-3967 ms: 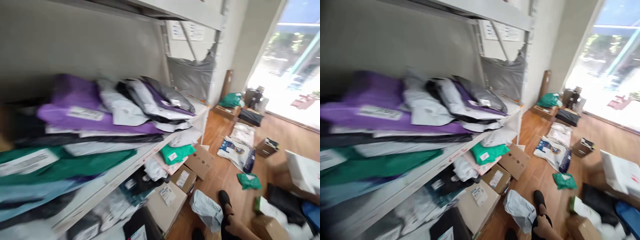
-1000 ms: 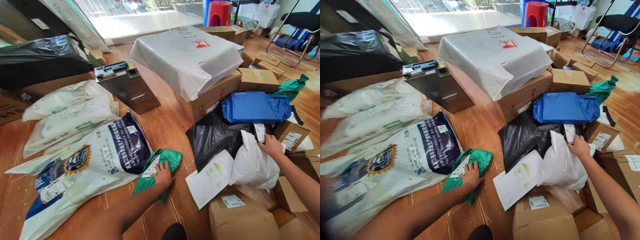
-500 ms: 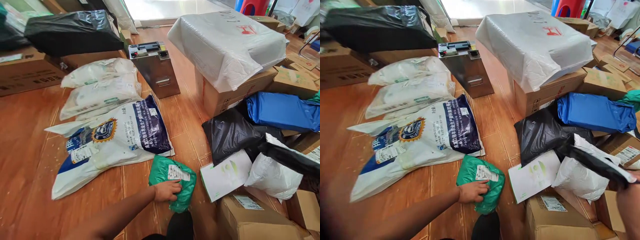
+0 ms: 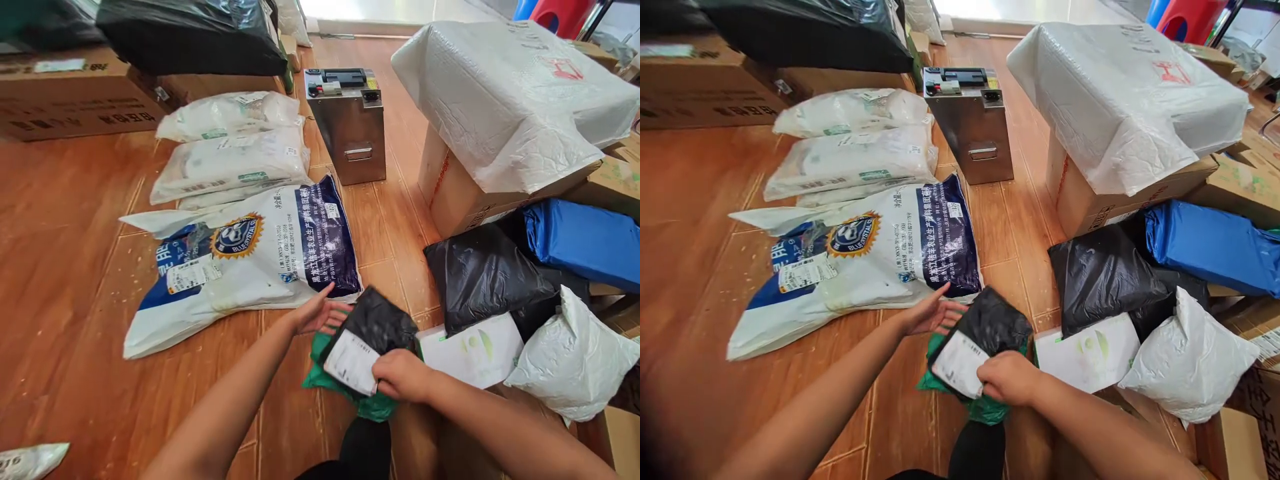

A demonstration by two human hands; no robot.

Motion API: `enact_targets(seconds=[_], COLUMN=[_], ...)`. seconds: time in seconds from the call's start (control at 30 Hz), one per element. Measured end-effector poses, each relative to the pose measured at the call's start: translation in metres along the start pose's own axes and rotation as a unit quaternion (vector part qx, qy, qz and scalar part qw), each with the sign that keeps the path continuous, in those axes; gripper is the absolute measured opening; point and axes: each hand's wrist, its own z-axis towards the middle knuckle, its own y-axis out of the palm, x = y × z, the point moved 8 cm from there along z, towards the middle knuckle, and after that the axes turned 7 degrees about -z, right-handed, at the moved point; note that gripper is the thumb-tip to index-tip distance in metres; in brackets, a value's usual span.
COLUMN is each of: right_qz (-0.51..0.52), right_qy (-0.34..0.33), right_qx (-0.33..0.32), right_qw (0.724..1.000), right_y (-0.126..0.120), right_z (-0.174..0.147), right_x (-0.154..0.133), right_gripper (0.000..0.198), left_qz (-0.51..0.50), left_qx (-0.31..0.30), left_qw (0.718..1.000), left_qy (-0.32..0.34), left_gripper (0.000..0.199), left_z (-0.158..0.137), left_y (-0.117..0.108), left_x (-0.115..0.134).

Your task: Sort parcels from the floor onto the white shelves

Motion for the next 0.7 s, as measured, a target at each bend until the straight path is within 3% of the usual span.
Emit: enact_targets(seconds=[0.07,0.13,0.2,0.27,0.33,0.4,0.43,0.5,0.57,0.6,0.63,0.7], right_qz=[-0.047,-0.071,-0.074,-0.067,-0.038,-0.049,-0.081,-0.193,-0.269,-0.292,-0.309,-0.331], right_qy=[0.006,0.007,0.018,0.029,0.036,0.088,0.142,0.292,0.423,0.449,0.452,0.406], right_qx=[-0.169,-0.252,-0.260,-0.244,-0.181,-0.027,0.074,0.231,0.227,0.180,0.123,0.025], right_qw=[0.984,0.965,0.962,0.967,0.982,0.995,0.984,0.908,0.835,0.825,0.827,0.851], right_y=[0.053,0.082,0.090,0.082,0.051,-0.012,-0.052,-0.127,-0.168,-0.174,-0.173,-0.158], right_z=[-0.009,-0.019,-0.021,-0.019,-0.017,-0.026,-0.041,-0.091,-0.142,-0.157,-0.167,-0.167], right_x=[0.007,0.014,0.020,0.027,0.040,0.069,0.089,0.127,0.159,0.171,0.179,0.187], right_gripper=[0.019,0.016,0.017,0.024,0.031,0.032,0.035,0.049,0.090,0.103,0.109,0.094], left_qz=[-0.037,0.011,0.072,0.105,0.128,0.139,0.146,0.182,0.232,0.256,0.276,0.303], left_qx=[-0.013,0.038,0.116,0.164,0.193,0.204,0.220,0.289,0.374,0.396,0.396,0.340], left_qw=[0.995,0.996,0.991,0.980,0.971,0.966,0.961,0.934,0.881,0.855,0.835,0.819], left_qy=[-0.093,-0.077,-0.007,0.039,0.066,0.073,0.079,0.106,0.175,0.218,0.263,0.349], left_gripper=[0.057,0.044,0.051,0.057,0.058,0.059,0.064,0.077,0.085,0.083,0.078,0.063], left_z=[-0.011,-0.010,-0.003,0.004,0.010,0.015,0.015,0.008,-0.007,-0.013,-0.018,-0.020], left_y=[-0.003,-0.001,0.008,0.019,0.023,0.018,0.012,-0.004,-0.010,-0.004,0.008,0.045], left_x=[-0.030,-0.047,-0.052,-0.057,-0.062,-0.066,-0.066,-0.055,-0.030,-0.015,0.000,0.025])
